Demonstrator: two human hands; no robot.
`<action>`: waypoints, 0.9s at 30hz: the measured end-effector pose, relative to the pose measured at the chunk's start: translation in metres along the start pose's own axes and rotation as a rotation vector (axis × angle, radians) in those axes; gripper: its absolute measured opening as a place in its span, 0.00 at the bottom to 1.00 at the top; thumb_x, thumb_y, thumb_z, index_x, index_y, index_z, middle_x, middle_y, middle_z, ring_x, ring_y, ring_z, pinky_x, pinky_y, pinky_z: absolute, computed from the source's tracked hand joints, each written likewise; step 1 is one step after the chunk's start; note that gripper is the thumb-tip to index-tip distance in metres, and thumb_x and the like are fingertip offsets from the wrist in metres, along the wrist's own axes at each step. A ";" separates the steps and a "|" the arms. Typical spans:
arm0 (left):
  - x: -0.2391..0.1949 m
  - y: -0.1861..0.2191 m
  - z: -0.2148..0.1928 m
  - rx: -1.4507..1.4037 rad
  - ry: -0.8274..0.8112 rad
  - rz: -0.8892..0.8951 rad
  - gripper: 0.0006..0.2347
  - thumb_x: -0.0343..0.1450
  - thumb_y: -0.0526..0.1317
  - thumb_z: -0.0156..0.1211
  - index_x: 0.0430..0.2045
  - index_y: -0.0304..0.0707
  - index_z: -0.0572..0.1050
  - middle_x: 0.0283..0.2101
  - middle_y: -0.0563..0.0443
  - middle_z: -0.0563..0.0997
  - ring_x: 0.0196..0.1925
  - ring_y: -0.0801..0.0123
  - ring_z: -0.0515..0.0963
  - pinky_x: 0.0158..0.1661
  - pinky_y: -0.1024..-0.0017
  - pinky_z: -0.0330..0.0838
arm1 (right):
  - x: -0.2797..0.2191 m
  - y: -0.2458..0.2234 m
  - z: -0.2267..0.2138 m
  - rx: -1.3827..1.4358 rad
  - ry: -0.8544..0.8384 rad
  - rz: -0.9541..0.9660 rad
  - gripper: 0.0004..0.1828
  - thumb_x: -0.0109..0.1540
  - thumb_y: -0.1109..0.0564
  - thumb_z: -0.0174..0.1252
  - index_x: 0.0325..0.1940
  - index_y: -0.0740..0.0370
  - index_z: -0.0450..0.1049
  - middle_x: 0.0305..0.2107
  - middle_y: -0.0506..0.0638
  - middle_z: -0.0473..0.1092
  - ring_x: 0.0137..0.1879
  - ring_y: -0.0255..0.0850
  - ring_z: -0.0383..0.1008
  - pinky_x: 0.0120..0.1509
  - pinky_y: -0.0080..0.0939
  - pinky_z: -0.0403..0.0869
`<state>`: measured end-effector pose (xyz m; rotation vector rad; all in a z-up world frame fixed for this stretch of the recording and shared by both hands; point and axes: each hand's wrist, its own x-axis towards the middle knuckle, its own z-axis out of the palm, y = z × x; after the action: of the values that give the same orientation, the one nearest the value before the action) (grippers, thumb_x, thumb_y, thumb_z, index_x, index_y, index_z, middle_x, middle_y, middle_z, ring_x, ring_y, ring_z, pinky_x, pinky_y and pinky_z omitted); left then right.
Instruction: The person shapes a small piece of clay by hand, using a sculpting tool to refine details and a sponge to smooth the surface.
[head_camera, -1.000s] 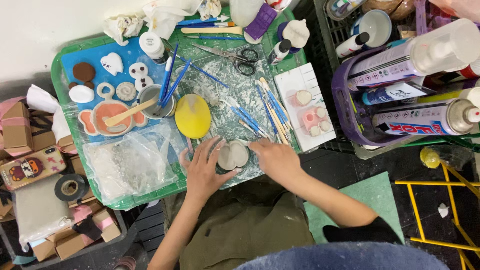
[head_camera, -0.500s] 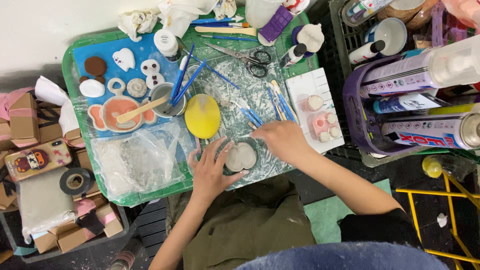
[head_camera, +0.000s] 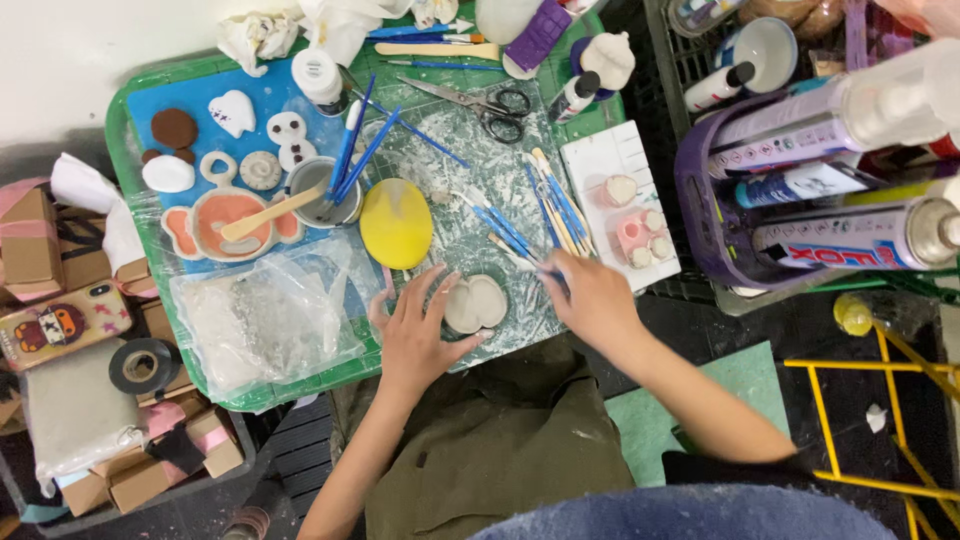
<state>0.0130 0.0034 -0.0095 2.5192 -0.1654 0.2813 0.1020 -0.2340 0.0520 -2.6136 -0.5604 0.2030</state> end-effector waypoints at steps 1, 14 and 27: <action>0.000 -0.001 0.001 -0.004 -0.005 0.009 0.36 0.55 0.59 0.77 0.57 0.46 0.73 0.63 0.51 0.72 0.62 0.59 0.74 0.63 0.50 0.52 | -0.012 -0.002 0.001 0.045 -0.077 0.175 0.08 0.63 0.53 0.62 0.40 0.58 0.75 0.29 0.54 0.78 0.34 0.54 0.79 0.35 0.52 0.74; 0.003 0.008 -0.004 0.017 -0.008 0.027 0.37 0.55 0.57 0.78 0.57 0.42 0.72 0.60 0.51 0.75 0.63 0.59 0.74 0.63 0.52 0.52 | -0.044 -0.005 0.039 0.185 0.085 0.052 0.01 0.61 0.60 0.59 0.35 0.58 0.73 0.27 0.57 0.76 0.33 0.58 0.77 0.36 0.53 0.75; -0.003 0.007 0.000 0.088 0.040 0.075 0.38 0.57 0.60 0.77 0.58 0.42 0.72 0.59 0.50 0.75 0.62 0.57 0.74 0.64 0.51 0.48 | -0.056 0.001 0.038 0.225 -0.056 0.182 0.03 0.61 0.57 0.60 0.36 0.58 0.77 0.28 0.57 0.78 0.31 0.53 0.80 0.37 0.50 0.77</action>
<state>0.0084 -0.0025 -0.0065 2.5956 -0.2365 0.3767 0.0430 -0.2430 0.0205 -2.4433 -0.2975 0.3753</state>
